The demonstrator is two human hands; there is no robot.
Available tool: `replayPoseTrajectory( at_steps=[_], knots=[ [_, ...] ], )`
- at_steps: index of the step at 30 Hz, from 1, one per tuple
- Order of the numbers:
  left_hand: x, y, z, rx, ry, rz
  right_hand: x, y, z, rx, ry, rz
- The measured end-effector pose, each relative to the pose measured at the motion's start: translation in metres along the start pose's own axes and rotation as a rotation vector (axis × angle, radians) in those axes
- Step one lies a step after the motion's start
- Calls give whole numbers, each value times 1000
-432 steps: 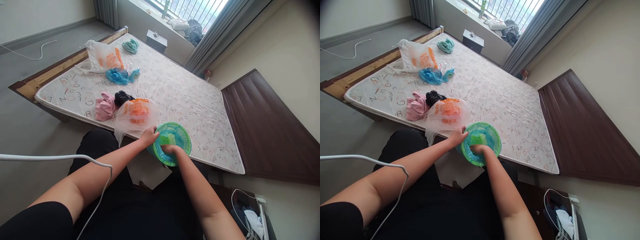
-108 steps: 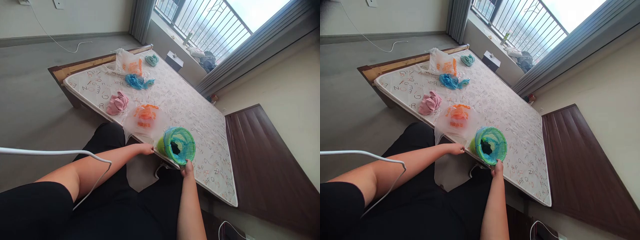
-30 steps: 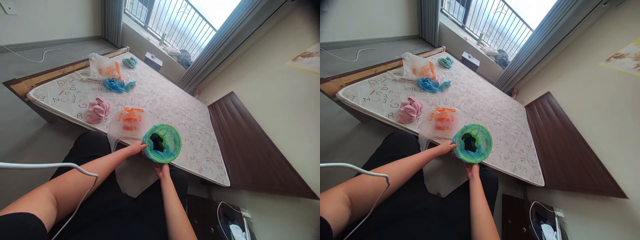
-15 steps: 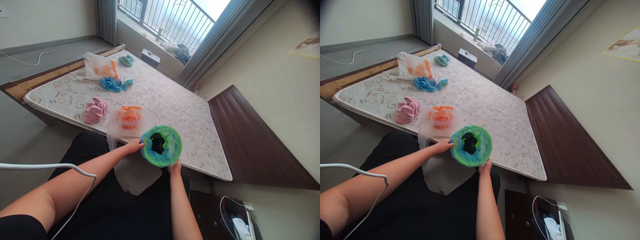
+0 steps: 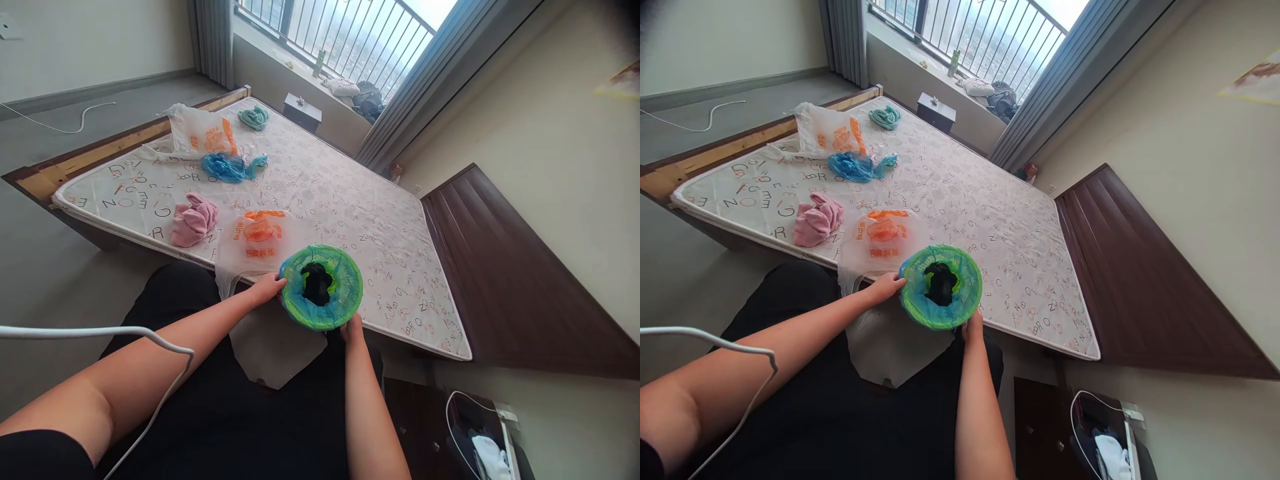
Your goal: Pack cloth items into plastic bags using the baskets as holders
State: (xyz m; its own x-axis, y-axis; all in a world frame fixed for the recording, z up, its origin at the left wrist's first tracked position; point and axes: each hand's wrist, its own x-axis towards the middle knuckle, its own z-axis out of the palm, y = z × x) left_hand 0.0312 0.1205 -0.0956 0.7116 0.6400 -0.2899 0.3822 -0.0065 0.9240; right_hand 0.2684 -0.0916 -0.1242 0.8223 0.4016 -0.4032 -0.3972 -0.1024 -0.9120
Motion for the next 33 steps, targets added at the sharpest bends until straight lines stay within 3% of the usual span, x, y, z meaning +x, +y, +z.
replayPoseTrajectory(
  at_steps=[5,26,33],
  knots=[
    [0,-2,1,-67,-34,-37,0,0,-2,-12,8,53],
    [-1,1,-1,-98,-48,-71,-5,-3,-2,-56,66,-113],
    [1,-5,2,-114,-53,-72,-16,-16,9,-44,56,-179]
  ],
)
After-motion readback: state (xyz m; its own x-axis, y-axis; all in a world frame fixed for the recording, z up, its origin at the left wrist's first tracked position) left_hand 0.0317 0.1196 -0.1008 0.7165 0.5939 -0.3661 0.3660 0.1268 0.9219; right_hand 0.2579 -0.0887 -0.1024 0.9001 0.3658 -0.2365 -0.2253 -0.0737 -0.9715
